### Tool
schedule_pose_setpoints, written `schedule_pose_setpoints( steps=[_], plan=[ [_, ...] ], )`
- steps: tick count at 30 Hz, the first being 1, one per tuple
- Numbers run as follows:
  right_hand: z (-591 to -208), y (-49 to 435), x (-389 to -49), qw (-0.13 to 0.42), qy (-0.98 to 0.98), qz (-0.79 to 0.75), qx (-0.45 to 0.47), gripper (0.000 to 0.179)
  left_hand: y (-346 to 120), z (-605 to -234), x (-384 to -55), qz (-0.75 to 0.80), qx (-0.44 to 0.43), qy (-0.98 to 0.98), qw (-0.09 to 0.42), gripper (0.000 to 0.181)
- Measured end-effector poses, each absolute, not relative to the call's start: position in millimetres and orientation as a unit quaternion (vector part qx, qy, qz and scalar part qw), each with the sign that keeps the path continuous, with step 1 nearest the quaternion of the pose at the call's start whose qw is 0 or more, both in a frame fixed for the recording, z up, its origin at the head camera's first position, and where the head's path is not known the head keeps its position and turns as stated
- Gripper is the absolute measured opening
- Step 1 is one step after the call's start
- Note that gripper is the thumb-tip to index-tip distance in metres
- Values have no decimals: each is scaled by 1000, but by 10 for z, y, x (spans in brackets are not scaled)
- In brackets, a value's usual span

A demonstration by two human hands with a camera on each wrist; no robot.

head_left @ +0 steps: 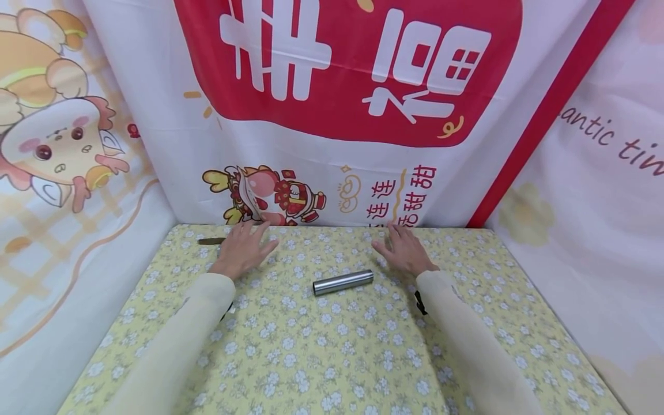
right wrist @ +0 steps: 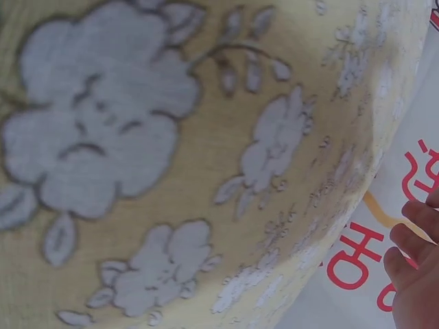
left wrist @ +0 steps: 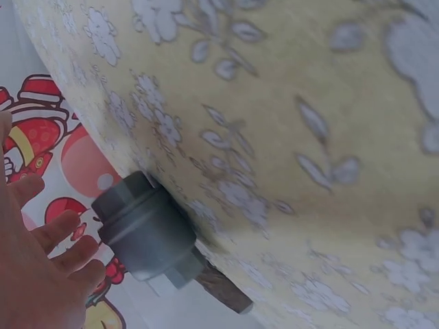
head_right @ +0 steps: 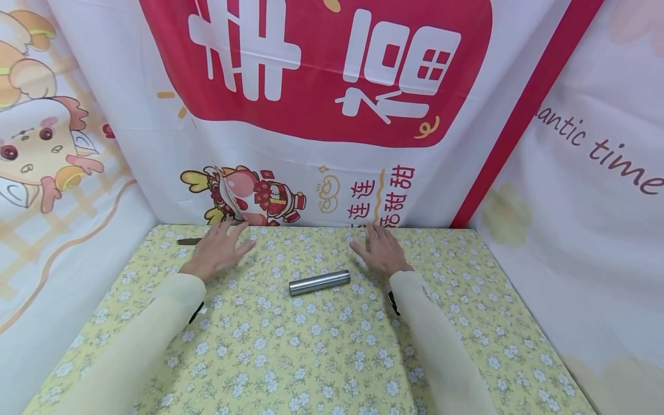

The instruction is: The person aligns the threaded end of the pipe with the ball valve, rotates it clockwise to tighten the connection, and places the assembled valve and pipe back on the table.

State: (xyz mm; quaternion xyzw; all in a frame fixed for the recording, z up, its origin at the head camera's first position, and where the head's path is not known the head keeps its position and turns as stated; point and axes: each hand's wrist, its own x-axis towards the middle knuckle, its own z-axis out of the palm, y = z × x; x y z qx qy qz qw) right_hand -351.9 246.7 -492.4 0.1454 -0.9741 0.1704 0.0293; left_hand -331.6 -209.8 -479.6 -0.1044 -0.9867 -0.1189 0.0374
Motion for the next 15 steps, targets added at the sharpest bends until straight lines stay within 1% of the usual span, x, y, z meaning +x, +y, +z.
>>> schedule_pose_setpoints(
  steps=[8,15],
  plan=[
    [-4941,2496,-3479,37,-972,182,147,97,-2225,-4776,-3229,-94,-111,-988,43,76],
    [-4947,2490,-3432,46,-971,176,154,96,-2318,-4757,-3139,-99,-105,-989,27,75]
  ],
)
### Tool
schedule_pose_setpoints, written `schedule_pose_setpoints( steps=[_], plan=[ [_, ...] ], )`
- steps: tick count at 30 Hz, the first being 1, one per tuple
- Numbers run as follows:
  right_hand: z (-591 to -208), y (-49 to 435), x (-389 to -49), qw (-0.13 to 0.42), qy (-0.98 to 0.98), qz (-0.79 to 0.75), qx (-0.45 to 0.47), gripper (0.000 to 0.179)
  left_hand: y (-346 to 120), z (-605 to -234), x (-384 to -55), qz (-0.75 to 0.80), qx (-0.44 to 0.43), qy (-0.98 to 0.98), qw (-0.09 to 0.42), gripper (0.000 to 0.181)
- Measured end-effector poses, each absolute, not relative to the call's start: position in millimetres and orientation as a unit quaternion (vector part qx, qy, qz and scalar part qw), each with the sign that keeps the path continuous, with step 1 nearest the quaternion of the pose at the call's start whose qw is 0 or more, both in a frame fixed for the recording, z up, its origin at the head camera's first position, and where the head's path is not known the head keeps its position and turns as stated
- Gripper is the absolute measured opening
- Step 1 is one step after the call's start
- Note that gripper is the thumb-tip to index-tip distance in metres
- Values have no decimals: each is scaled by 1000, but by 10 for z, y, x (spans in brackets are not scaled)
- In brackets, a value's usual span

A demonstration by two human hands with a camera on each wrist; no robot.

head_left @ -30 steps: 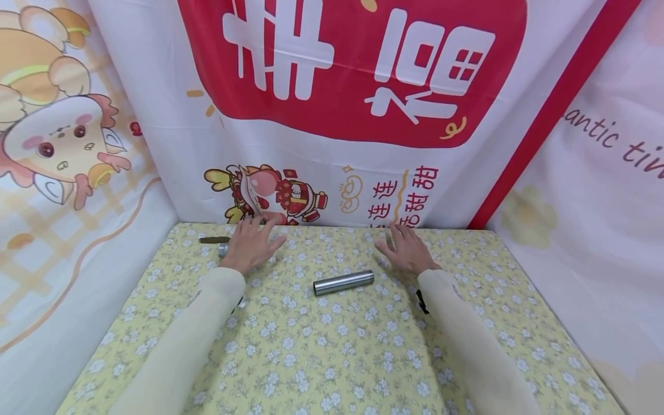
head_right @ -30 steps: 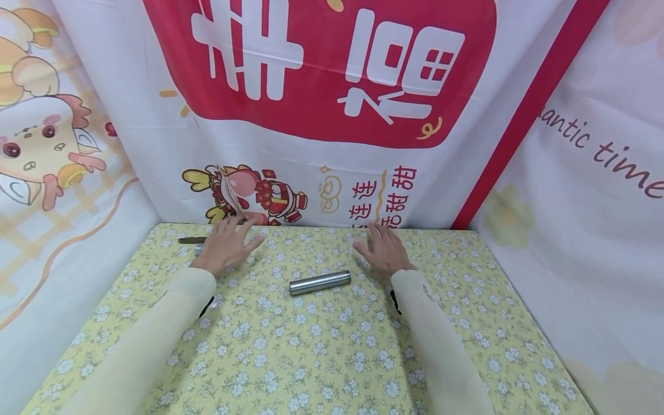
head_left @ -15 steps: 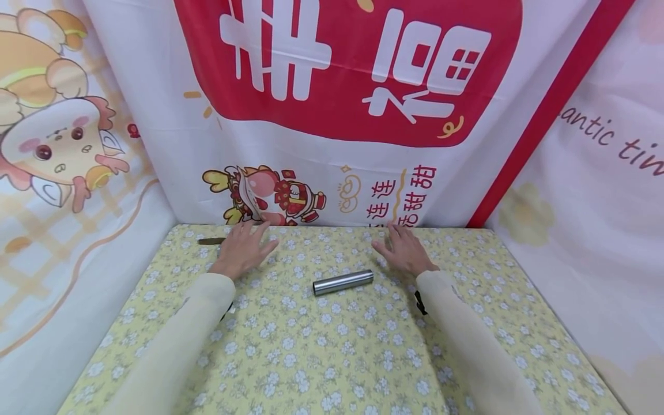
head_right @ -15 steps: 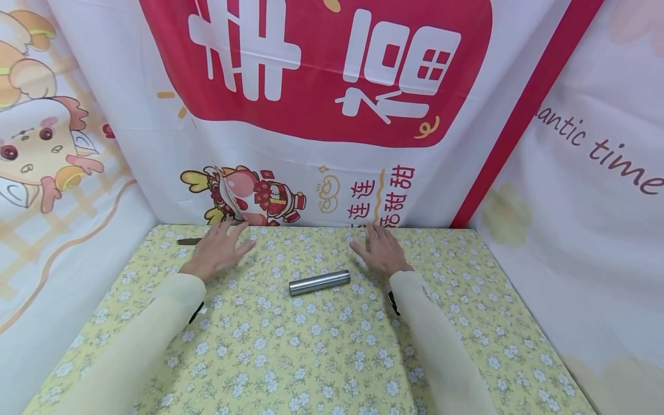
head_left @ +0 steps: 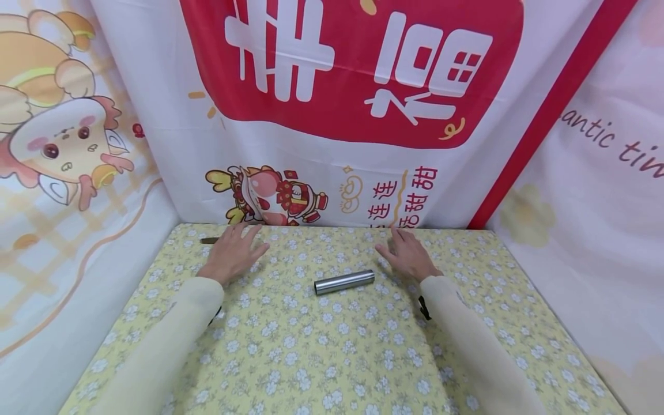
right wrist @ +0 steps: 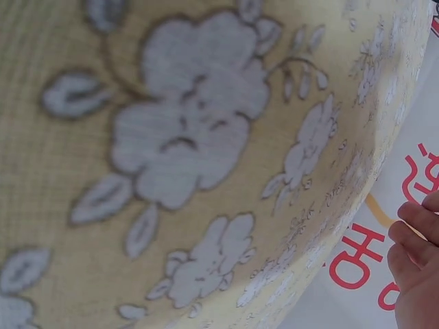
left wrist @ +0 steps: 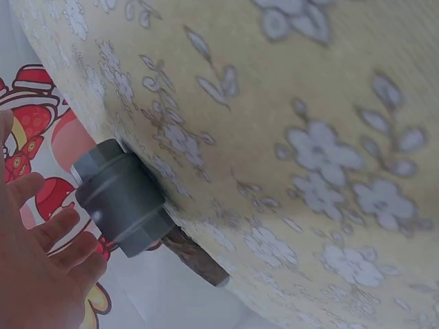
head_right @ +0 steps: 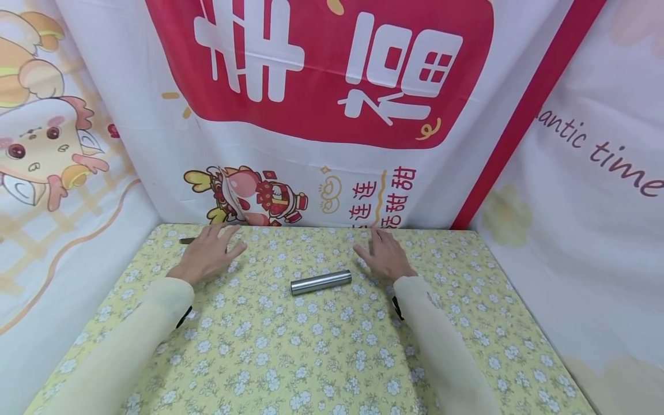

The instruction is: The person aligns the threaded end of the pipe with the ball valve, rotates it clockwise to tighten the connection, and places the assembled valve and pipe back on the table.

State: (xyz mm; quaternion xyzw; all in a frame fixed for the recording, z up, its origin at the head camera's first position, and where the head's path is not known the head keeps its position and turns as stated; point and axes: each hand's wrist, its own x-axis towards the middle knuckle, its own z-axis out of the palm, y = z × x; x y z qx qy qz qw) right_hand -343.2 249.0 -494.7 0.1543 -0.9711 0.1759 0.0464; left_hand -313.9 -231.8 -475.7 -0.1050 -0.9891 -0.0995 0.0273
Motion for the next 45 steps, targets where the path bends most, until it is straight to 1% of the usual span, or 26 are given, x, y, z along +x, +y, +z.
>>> schedule_pose_setpoints(
  steps=[9,15,27,38,45],
  plan=[
    [-4958,2472,-3362,32,-974,172,143,92,-2409,-4758,-3055,-104,-99,-989,25,74],
    [-4991,2458,-3338,38,-974,166,147,84,-2477,-4761,-3035,-104,-94,-990,20,77],
    [-5023,2436,-3303,40,-974,164,152,84,-2594,-4776,-3002,-106,-96,-989,29,74],
    [-4983,2386,-3230,41,-971,161,174,75,-2699,-4793,-2950,-111,-87,-990,30,72],
    [-4953,2327,-3167,37,-971,149,183,75,-2774,-4848,-2947,-116,-74,-990,27,78]
  ],
)
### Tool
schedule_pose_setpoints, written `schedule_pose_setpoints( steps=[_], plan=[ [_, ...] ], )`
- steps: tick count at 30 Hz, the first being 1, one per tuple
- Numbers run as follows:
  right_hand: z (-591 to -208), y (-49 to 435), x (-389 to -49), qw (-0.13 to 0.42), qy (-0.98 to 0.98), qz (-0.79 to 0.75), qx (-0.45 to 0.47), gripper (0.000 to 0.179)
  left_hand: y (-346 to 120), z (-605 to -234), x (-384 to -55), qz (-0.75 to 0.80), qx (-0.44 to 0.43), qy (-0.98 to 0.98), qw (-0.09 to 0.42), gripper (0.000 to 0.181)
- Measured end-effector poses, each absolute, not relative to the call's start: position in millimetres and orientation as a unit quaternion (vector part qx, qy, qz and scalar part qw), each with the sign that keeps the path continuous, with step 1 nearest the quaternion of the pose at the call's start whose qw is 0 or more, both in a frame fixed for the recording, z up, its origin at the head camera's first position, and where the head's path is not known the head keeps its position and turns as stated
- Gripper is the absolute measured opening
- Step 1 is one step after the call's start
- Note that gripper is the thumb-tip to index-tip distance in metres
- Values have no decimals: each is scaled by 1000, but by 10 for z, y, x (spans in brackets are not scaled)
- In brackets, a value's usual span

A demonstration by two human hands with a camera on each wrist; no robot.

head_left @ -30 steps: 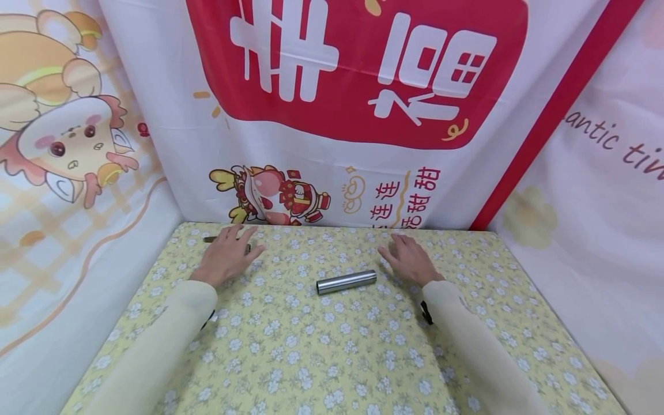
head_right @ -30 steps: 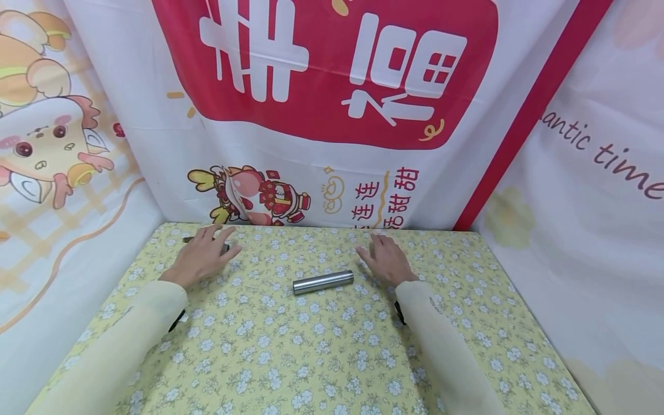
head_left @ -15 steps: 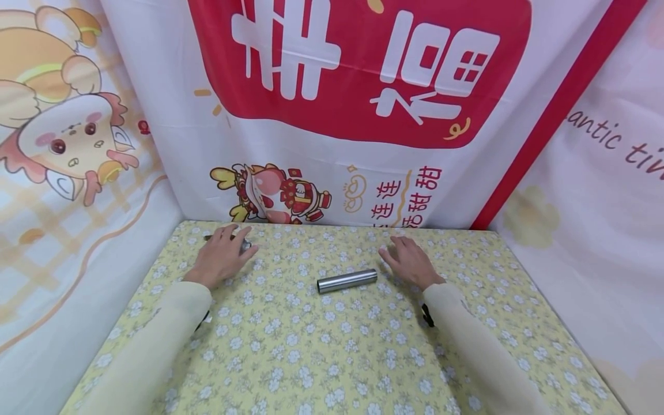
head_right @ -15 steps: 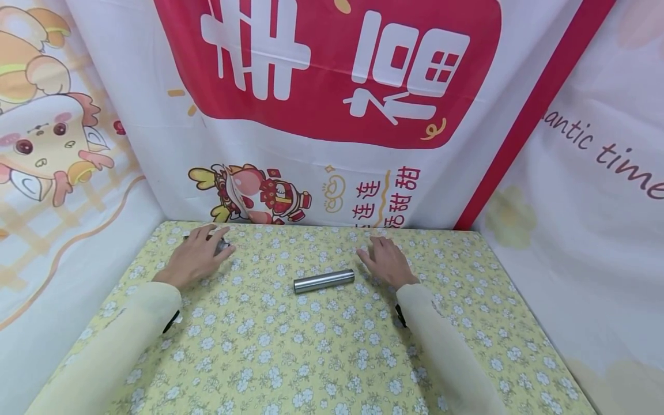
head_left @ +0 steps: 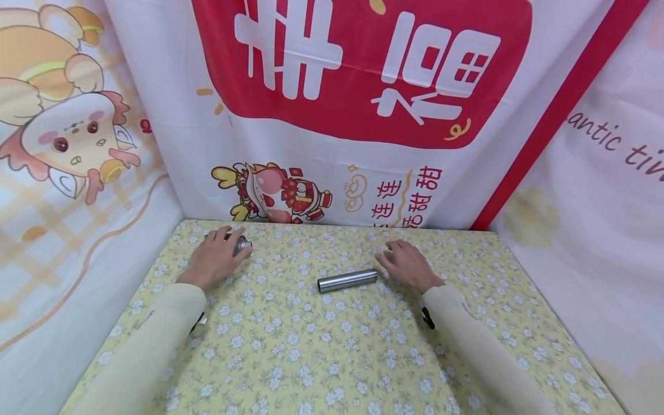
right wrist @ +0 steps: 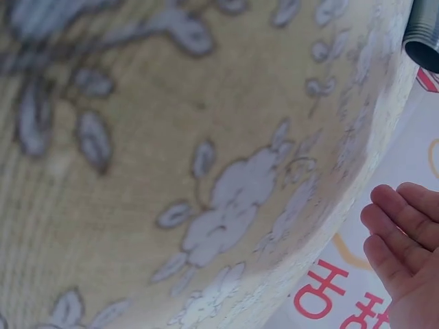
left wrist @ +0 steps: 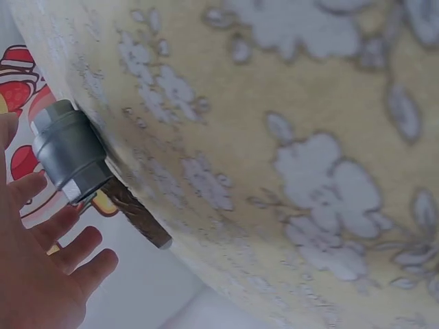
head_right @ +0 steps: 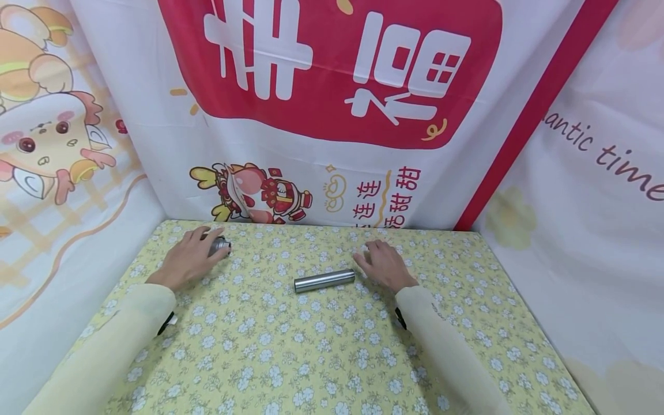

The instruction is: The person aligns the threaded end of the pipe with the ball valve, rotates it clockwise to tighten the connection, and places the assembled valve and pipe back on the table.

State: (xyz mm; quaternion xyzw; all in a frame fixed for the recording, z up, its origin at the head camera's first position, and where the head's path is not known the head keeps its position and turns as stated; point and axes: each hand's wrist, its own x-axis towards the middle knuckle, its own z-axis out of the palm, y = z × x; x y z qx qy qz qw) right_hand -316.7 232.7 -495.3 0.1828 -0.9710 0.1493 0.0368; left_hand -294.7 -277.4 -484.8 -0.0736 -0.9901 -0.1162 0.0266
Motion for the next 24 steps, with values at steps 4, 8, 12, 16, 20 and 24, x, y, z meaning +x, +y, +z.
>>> schedule_pose_setpoints(
  steps=[4,8,12,16,20,24],
  plan=[
    [-4923,2273,-3132,38,-971,143,189,74,-2811,-4876,-2926,-124,-71,-989,26,75],
    [-4904,2223,-3101,39,-970,134,197,74,-2830,-4888,-2902,-128,-72,-989,23,74],
    [-4890,2169,-3067,43,-970,125,205,72,-2851,-4902,-2889,-126,-73,-989,22,74],
    [-4879,2131,-3029,44,-968,125,212,70,-2870,-4921,-2889,-127,-71,-989,21,75],
    [-4863,2093,-2995,47,-966,123,222,69,-2889,-4927,-2880,-130,-68,-989,23,74],
    [-4855,2050,-2974,55,-963,118,237,66,-2897,-4936,-2868,-133,-65,-989,27,72]
  ],
)
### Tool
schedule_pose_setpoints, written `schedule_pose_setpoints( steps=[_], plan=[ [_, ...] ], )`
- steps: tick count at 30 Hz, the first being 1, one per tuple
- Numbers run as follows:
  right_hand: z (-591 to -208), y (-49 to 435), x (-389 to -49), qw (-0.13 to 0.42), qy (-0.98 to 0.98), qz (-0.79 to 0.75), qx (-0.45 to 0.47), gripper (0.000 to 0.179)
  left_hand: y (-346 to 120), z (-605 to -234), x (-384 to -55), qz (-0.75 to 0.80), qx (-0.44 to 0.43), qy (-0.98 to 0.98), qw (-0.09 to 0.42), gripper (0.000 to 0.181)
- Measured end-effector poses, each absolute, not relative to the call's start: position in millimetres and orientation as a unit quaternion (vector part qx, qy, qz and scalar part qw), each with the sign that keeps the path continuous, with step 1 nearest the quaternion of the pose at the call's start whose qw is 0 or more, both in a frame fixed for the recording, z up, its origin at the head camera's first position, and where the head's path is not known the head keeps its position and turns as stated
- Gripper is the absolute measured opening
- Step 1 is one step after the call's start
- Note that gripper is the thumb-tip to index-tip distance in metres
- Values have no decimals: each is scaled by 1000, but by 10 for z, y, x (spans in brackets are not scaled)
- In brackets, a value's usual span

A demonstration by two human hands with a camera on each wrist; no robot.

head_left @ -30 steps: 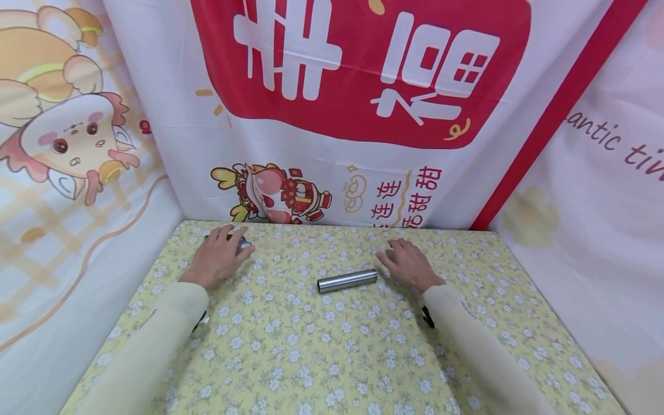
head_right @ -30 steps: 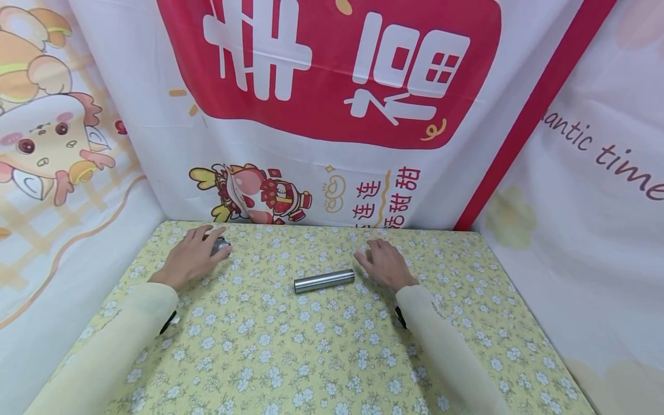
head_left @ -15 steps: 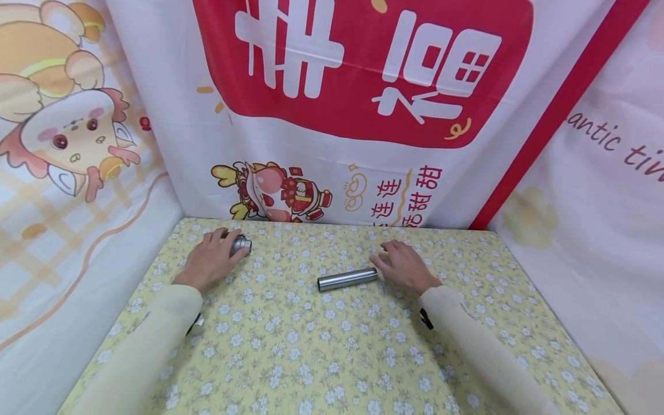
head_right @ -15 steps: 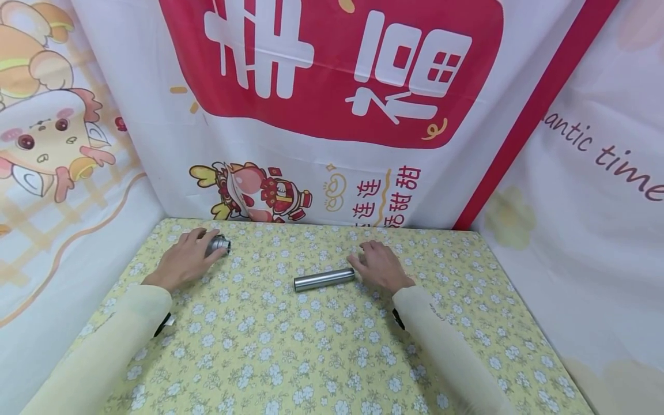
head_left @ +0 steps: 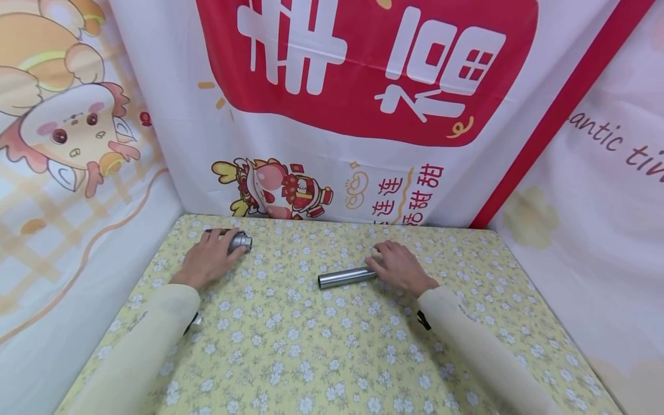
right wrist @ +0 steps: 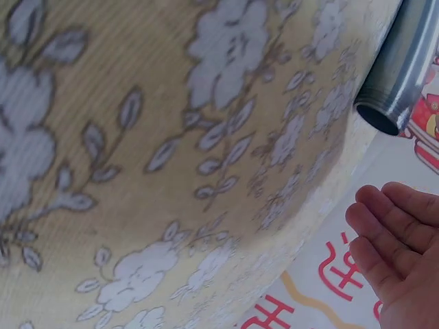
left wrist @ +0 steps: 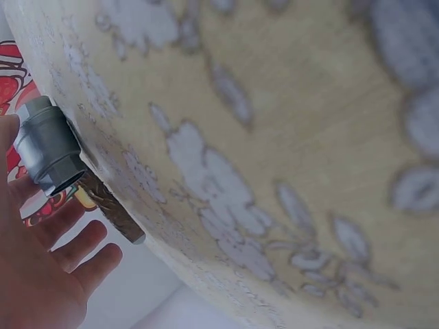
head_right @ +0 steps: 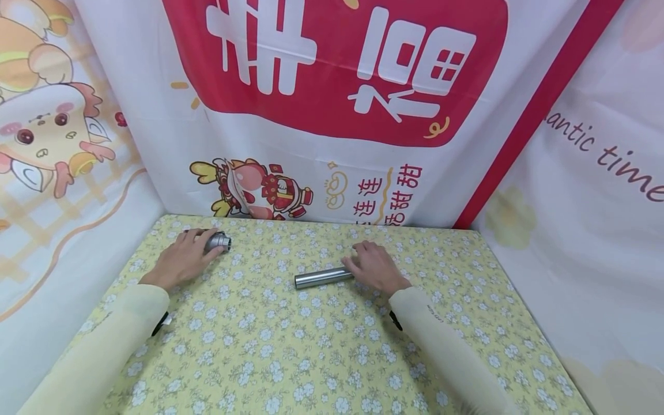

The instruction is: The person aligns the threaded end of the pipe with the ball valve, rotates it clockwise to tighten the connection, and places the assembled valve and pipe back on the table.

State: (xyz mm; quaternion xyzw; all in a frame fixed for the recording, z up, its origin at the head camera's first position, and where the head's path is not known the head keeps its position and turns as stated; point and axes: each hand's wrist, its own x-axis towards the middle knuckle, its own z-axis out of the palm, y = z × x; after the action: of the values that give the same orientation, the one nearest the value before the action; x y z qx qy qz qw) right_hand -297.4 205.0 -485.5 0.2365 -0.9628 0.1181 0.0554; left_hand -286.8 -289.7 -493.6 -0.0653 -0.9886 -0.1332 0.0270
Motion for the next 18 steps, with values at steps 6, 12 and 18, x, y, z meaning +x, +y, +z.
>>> schedule_pose_setpoints(
  steps=[6,12,18],
  plan=[
    [-4849,1980,-2936,60,-961,114,246,66,-2906,-4939,-2856,-136,-69,-988,26,71],
    [-4807,1884,-2879,63,-958,103,260,65,-2920,-4952,-2862,-136,-69,-988,27,71],
    [-4775,1789,-2826,73,-955,70,280,61,-2924,-4960,-2861,-136,-73,-988,30,72]
  ],
)
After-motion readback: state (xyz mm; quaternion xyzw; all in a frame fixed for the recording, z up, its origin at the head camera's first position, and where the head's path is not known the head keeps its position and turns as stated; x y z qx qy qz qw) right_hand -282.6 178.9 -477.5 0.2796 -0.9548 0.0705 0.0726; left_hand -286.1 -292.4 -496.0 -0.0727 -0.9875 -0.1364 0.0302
